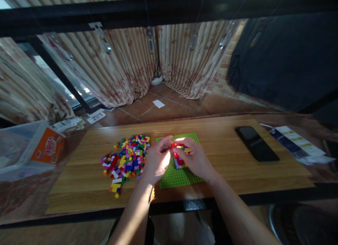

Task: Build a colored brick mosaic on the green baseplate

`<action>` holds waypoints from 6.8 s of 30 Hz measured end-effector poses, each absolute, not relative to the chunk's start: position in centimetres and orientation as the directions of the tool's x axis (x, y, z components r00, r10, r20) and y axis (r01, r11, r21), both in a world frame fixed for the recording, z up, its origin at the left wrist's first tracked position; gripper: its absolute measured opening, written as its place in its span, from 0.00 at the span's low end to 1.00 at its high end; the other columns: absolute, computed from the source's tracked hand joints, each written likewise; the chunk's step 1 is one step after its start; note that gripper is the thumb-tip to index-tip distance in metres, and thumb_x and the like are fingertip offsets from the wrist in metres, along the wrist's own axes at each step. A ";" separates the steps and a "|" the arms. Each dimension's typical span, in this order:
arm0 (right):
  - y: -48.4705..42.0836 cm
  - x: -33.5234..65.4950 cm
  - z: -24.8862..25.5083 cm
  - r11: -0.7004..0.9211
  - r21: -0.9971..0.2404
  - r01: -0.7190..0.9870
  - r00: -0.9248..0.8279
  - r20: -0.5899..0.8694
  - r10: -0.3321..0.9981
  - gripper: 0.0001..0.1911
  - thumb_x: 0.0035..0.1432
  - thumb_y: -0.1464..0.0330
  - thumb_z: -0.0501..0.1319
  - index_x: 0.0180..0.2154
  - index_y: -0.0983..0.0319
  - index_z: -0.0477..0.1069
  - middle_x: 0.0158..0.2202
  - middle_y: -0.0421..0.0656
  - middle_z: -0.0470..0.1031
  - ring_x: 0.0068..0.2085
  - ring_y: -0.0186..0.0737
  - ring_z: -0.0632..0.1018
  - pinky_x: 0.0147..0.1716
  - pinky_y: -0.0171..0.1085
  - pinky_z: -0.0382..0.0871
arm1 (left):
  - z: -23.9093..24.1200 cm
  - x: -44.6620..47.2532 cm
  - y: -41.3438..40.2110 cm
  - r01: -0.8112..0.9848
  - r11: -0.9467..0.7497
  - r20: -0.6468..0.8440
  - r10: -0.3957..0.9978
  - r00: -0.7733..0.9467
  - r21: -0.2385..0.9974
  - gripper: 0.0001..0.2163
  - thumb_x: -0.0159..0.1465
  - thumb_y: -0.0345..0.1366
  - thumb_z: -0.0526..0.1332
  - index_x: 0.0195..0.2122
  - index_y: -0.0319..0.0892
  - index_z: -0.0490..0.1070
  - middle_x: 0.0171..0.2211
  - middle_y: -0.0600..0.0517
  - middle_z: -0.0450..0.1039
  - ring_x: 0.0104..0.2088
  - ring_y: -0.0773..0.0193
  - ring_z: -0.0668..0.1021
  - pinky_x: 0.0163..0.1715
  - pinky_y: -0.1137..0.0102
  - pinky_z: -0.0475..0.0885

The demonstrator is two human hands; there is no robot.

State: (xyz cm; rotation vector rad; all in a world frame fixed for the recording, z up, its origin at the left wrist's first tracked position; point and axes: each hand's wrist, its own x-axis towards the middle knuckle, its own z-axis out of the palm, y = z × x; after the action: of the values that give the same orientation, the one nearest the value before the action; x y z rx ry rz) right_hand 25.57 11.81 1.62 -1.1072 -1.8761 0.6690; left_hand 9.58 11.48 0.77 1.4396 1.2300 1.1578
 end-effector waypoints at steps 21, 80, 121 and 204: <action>12.9 29.7 0.8 0.344 -0.725 0.597 -0.150 0.321 0.935 0.07 0.60 0.67 0.60 0.40 0.59 0.75 0.38 0.44 0.77 0.38 0.40 0.78 0.40 0.40 0.71 | 1.0 9.9 11.9 0.606 0.024 -0.087 0.993 0.075 0.795 0.19 0.63 0.37 0.60 0.55 0.41 0.70 0.50 0.45 0.77 0.43 0.61 0.79 0.44 0.66 0.75; 14.5 29.8 -2.1 0.026 -0.957 0.289 -0.045 0.014 0.999 0.19 0.52 0.57 0.63 0.43 0.61 0.79 0.39 0.44 0.82 0.38 0.41 0.79 0.40 0.39 0.72 | -0.7 12.8 10.3 0.625 -0.353 0.298 0.934 0.195 0.697 0.20 0.67 0.33 0.53 0.59 0.38 0.67 0.59 0.41 0.68 0.60 0.52 0.70 0.63 0.57 0.64; 14.3 30.4 -2.2 0.131 -0.713 0.689 -0.111 0.075 0.991 0.20 0.59 0.55 0.55 0.39 0.58 0.81 0.38 0.45 0.83 0.38 0.47 0.81 0.35 0.40 0.71 | 3.0 -6.7 10.4 0.743 0.302 -0.105 0.948 -0.301 0.598 0.08 0.56 0.28 0.59 0.32 0.39 0.79 0.27 0.51 0.79 0.30 0.64 0.78 0.28 0.73 0.68; 11.3 16.9 0.0 0.386 -0.420 0.821 -0.303 0.253 0.919 0.10 0.62 0.72 0.59 0.31 0.63 0.77 0.32 0.46 0.77 0.38 0.44 0.75 0.39 0.39 0.67 | 2.2 0.2 11.8 0.472 -0.009 0.148 0.955 -0.258 0.881 0.10 0.58 0.35 0.62 0.39 0.39 0.78 0.37 0.47 0.81 0.38 0.57 0.81 0.44 0.63 0.75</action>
State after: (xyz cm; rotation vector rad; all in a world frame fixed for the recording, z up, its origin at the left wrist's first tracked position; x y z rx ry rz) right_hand 16.91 11.34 -0.01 -1.4957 -2.2006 0.2912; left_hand 0.22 11.79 2.15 1.4785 1.7585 1.2215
